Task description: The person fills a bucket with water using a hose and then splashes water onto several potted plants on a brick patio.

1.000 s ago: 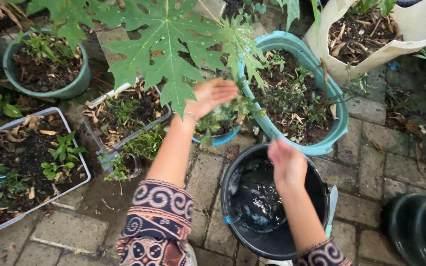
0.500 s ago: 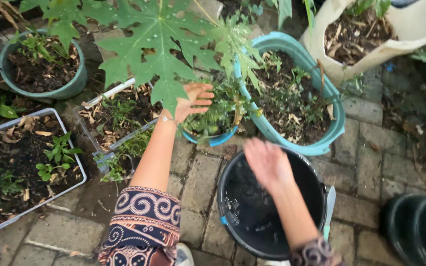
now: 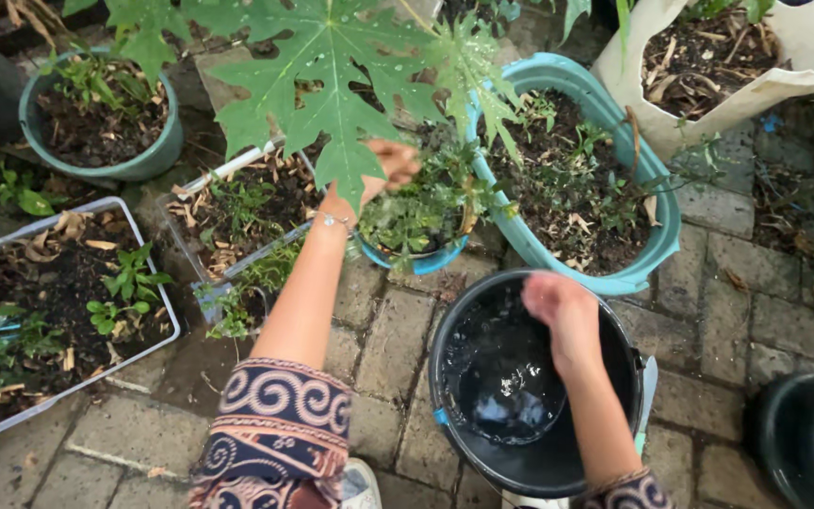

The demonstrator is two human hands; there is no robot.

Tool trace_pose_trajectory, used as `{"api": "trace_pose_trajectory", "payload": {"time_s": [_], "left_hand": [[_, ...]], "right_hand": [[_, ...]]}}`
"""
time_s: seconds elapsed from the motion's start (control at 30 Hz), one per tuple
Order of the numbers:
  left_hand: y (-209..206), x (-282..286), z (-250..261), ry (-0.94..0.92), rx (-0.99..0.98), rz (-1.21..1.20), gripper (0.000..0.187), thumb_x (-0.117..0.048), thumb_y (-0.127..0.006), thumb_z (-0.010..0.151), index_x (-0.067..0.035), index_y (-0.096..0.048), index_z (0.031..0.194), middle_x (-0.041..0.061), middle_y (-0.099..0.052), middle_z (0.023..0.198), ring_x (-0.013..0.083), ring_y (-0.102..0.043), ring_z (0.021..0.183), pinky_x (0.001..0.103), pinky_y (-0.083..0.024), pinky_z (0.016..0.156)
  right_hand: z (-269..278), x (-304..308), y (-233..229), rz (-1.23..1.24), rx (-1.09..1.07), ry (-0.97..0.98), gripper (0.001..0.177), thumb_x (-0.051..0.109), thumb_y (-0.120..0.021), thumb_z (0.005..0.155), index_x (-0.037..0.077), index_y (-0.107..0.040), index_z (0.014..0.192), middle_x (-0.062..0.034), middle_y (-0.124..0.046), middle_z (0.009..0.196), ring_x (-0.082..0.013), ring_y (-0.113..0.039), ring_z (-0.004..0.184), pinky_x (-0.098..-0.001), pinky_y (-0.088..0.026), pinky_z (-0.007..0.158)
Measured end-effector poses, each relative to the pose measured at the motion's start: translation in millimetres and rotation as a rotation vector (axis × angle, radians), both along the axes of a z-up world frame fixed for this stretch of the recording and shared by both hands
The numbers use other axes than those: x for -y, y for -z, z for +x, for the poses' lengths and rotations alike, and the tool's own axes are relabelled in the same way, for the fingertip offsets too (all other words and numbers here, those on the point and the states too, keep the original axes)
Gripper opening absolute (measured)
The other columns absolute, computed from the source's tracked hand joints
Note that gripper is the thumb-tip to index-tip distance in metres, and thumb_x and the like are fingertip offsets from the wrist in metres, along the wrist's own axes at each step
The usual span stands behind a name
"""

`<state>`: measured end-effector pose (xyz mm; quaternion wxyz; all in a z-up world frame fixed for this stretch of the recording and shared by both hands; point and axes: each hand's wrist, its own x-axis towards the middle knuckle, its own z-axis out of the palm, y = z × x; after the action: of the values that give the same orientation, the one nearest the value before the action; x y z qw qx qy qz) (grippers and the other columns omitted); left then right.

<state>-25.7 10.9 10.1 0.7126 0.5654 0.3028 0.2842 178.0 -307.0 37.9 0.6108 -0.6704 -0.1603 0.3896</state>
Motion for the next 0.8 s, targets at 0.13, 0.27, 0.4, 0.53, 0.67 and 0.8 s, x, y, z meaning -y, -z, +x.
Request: {"api": "trace_pose_trajectory", "payload": {"time_s": [0.13, 0.27, 0.4, 0.53, 0.67, 0.8], "left_hand": [[7.9, 4.5, -27.6, -0.038, -0.351, 0.094, 0.027, -0.024, -0.068, 0.098, 0.001, -0.077, 0.099, 0.010, -0.076, 0.088, 0.0167, -0.068, 0.079, 0.030, -0.054, 0.068], [24.7, 21.8, -44.0, -0.074, -0.474, 0.557, 0.015, -0.014, -0.069, 0.082, -0.005, -0.080, 0.078, 0.005, -0.080, 0.081, 0.0173, -0.075, 0.078, 0.032, -0.057, 0.072], [15.6, 36.6, -58.1, -0.087, -0.585, 0.544, 0.013, -0.019, -0.070, 0.083, -0.006, -0.074, 0.082, 0.009, -0.076, 0.074, 0.0219, -0.075, 0.070, 0.037, -0.058, 0.069], [16.5, 49.8, -68.4, -0.147, -0.733, 0.730, 0.018, -0.017, -0.072, 0.092, -0.001, -0.072, 0.100, 0.018, -0.075, 0.080, 0.0336, -0.071, 0.076, 0.043, -0.056, 0.072], [33.7, 78.1, -85.9, -0.103, -0.618, 0.542, 0.016, -0.019, -0.072, 0.089, -0.006, -0.079, 0.095, 0.013, -0.078, 0.088, 0.0219, -0.077, 0.078, 0.035, -0.061, 0.077], [43.4, 101.8, -69.8, -0.234, -0.382, 0.303, 0.026, -0.027, -0.075, 0.087, -0.003, -0.079, 0.100, 0.010, -0.081, 0.089, 0.0180, -0.078, 0.081, 0.031, -0.061, 0.079]], "right_hand": [[4.2, 33.7, 37.2, -0.307, 0.440, 0.050, 0.013, 0.008, -0.067, 0.092, 0.002, -0.077, 0.096, -0.0089, -0.075, 0.086, -0.0146, -0.065, 0.073, -0.0292, -0.054, 0.067], [-2.0, 6.7, 3.2, -0.337, 0.801, 0.036, 0.009, 0.009, -0.075, 0.088, 0.001, -0.076, 0.093, -0.0116, -0.074, 0.079, -0.0171, -0.070, 0.073, -0.0313, -0.056, 0.071], [-19.6, -64.3, -51.1, -0.110, 1.230, -0.511, 0.010, 0.013, -0.074, 0.086, 0.006, -0.079, 0.092, -0.0119, -0.075, 0.092, -0.0288, -0.072, 0.080, -0.0397, -0.057, 0.074], [-22.6, -90.1, -86.4, -0.180, 1.615, -1.045, 0.010, 0.015, -0.069, 0.086, 0.009, -0.077, 0.083, -0.0100, -0.074, 0.087, -0.0336, -0.072, 0.084, -0.0475, -0.056, 0.078], [-10.0, -97.2, -63.0, -0.324, 1.451, -1.124, 0.011, 0.012, -0.070, 0.084, 0.010, -0.080, 0.087, -0.0115, -0.074, 0.092, -0.0368, -0.070, 0.082, -0.0483, -0.056, 0.076], [-1.6, -120.6, -2.0, -0.254, 1.023, -0.941, 0.021, 0.014, -0.075, 0.083, 0.007, -0.079, 0.103, -0.0125, -0.078, 0.095, -0.0245, -0.076, 0.081, -0.0363, -0.060, 0.076]]}}
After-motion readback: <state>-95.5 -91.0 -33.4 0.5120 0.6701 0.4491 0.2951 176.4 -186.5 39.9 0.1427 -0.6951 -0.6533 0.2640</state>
